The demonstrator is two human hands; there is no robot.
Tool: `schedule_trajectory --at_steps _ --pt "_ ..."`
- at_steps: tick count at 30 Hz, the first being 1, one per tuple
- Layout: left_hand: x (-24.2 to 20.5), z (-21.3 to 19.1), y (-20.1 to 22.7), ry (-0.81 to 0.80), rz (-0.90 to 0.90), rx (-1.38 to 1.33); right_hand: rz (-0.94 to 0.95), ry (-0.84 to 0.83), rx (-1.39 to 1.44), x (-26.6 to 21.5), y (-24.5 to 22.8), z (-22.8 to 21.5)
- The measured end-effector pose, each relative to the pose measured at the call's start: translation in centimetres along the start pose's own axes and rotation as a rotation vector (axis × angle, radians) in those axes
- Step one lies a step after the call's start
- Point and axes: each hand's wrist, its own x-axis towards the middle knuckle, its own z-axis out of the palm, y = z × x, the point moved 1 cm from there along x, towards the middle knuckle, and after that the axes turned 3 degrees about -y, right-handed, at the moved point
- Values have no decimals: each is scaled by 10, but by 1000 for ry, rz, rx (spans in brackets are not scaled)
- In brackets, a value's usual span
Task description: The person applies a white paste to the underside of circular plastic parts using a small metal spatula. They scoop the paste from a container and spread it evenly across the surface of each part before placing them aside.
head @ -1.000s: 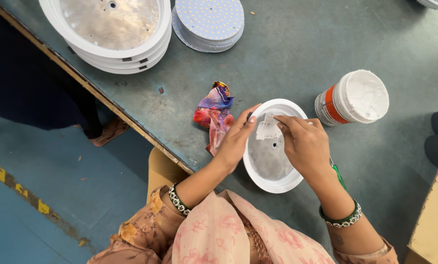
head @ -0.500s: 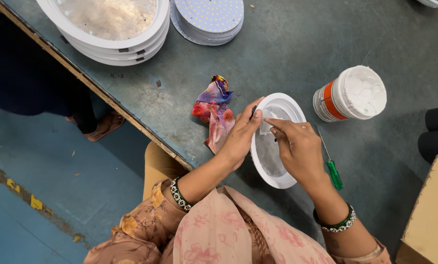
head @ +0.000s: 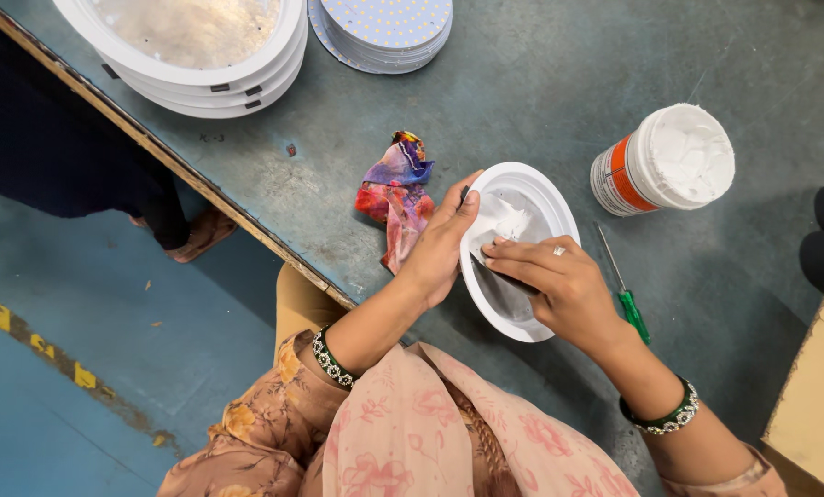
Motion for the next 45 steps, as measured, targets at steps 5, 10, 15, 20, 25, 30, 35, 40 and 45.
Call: schedule_trajectory --at_steps 5,10,15,20,25,30,35,40,45 --pt "2 0 3 15 -48 -25 -19 2 -3 -10 3 -2" --pt "3 1 5 16 -55 -36 51 44 13 -19 -7 2" --pt "3 2 6 52 -85 -22 111 61 -3 -25 -24 8" --pt "2 1 5 30 -51 -39 70 11 -4 -26 -25 9" --pt "3 -4 3 58 -25 68 -87 -108 3 -31 -11 6" --pt "8 -14 -7 18 -17 130 -249 -172 -29 -44 7 13" --pt "12 -24 -20 13 -31 85 -271 -203 3 -59 25 13" --pt "14 -28 -18 47 -59 190 -156 -166 81 -63 30 -9" --pt "14 -23 -12 45 -103 138 46 34 44 -50 10 -17"
